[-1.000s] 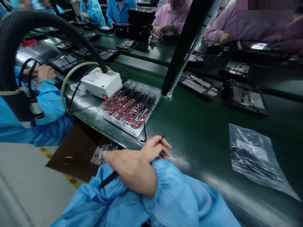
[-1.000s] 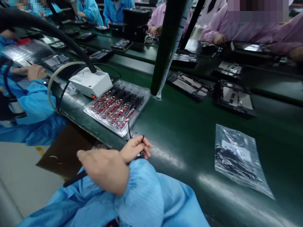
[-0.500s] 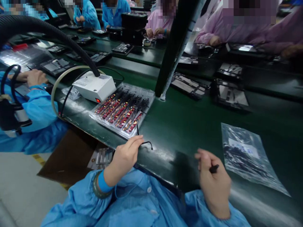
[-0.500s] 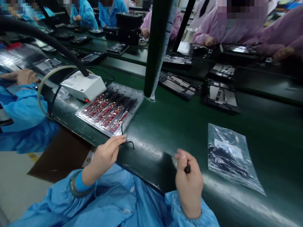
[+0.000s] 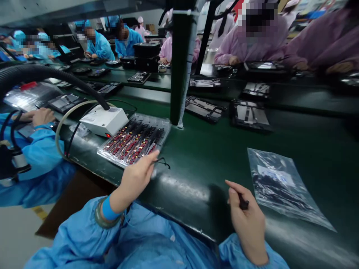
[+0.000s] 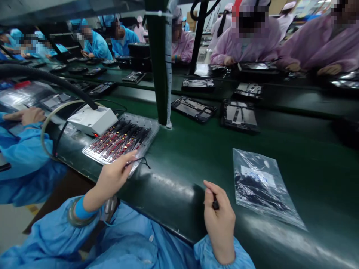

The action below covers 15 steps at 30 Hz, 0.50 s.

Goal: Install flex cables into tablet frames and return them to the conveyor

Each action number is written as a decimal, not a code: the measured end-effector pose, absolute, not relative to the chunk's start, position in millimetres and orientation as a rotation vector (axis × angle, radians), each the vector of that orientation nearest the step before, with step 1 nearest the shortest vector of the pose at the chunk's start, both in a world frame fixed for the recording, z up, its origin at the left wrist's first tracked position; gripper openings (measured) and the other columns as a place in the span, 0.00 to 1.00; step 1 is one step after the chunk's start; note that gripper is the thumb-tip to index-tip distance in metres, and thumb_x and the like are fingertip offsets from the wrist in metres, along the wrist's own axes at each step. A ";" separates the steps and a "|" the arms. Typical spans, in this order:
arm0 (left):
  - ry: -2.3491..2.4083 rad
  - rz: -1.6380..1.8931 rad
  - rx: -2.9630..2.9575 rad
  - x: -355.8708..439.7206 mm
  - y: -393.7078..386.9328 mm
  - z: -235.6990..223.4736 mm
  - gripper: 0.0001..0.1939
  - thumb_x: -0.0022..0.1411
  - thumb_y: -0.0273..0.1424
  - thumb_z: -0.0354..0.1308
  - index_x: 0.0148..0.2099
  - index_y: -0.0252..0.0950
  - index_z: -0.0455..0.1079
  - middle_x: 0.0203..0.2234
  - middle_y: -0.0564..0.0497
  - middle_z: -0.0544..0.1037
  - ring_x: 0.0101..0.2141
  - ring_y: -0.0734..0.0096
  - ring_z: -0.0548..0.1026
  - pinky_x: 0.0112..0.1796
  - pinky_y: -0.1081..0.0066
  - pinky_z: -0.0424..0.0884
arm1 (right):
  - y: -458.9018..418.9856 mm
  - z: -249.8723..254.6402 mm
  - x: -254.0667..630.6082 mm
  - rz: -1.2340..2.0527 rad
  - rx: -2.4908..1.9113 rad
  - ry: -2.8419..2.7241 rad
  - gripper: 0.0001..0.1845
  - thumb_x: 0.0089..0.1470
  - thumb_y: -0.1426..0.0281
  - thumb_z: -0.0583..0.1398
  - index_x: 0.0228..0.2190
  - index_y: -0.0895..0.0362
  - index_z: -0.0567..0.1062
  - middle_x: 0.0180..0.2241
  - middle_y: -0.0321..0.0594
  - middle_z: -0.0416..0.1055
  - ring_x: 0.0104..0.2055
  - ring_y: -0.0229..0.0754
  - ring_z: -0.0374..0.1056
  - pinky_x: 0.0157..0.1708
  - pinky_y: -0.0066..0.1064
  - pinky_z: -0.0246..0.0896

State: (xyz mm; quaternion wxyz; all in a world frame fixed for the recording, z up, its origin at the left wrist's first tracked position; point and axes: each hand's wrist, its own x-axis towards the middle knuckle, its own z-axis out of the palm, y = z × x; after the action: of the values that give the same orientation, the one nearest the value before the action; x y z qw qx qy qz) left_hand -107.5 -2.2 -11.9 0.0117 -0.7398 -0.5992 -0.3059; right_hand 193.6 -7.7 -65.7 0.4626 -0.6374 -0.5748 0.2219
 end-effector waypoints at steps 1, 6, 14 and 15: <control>-1.940 -1.136 -2.239 -109.1 5.4 -4.3 0.20 0.65 0.28 0.50 0.59 0.37 0.66 0.40 0.47 0.81 0.37 0.69 0.80 0.40 0.73 0.74 | -6.9 -67.4 194.9 0.546 -1.568 -1.404 0.18 0.59 0.57 0.55 0.39 0.55 0.77 0.36 0.43 0.75 0.31 0.42 0.71 0.30 0.33 0.65; -2.134 -1.398 -1.819 -128.7 50.5 18.6 0.19 0.63 0.34 0.54 0.55 0.35 0.70 0.46 0.44 0.79 0.46 0.61 0.78 0.50 0.64 0.71 | -4.6 -75.4 201.2 0.553 -1.542 -1.374 0.17 0.57 0.57 0.56 0.38 0.55 0.78 0.35 0.43 0.76 0.34 0.45 0.72 0.30 0.34 0.65; -2.178 -1.448 -1.644 -124.9 60.4 6.6 0.19 0.66 0.38 0.50 0.54 0.36 0.70 0.45 0.43 0.80 0.46 0.60 0.77 0.50 0.61 0.71 | -10.4 -70.8 234.5 0.660 -1.308 -1.137 0.14 0.54 0.59 0.59 0.35 0.54 0.80 0.45 0.47 0.75 0.45 0.52 0.70 0.38 0.40 0.67; -2.180 -1.549 -1.662 -117.5 57.2 5.6 0.19 0.67 0.39 0.50 0.55 0.36 0.69 0.45 0.44 0.80 0.44 0.62 0.78 0.48 0.62 0.72 | -10.8 -70.9 240.9 0.703 -1.265 -1.082 0.15 0.55 0.58 0.58 0.34 0.54 0.80 0.46 0.47 0.75 0.45 0.52 0.70 0.39 0.41 0.66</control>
State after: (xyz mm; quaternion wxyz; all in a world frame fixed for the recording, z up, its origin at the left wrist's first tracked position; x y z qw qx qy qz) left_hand -117.5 57.2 5.6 -0.0033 -0.5279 -0.6924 -0.4919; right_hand 240.9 -10.8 -70.9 0.6189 -0.5500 -0.4701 0.3057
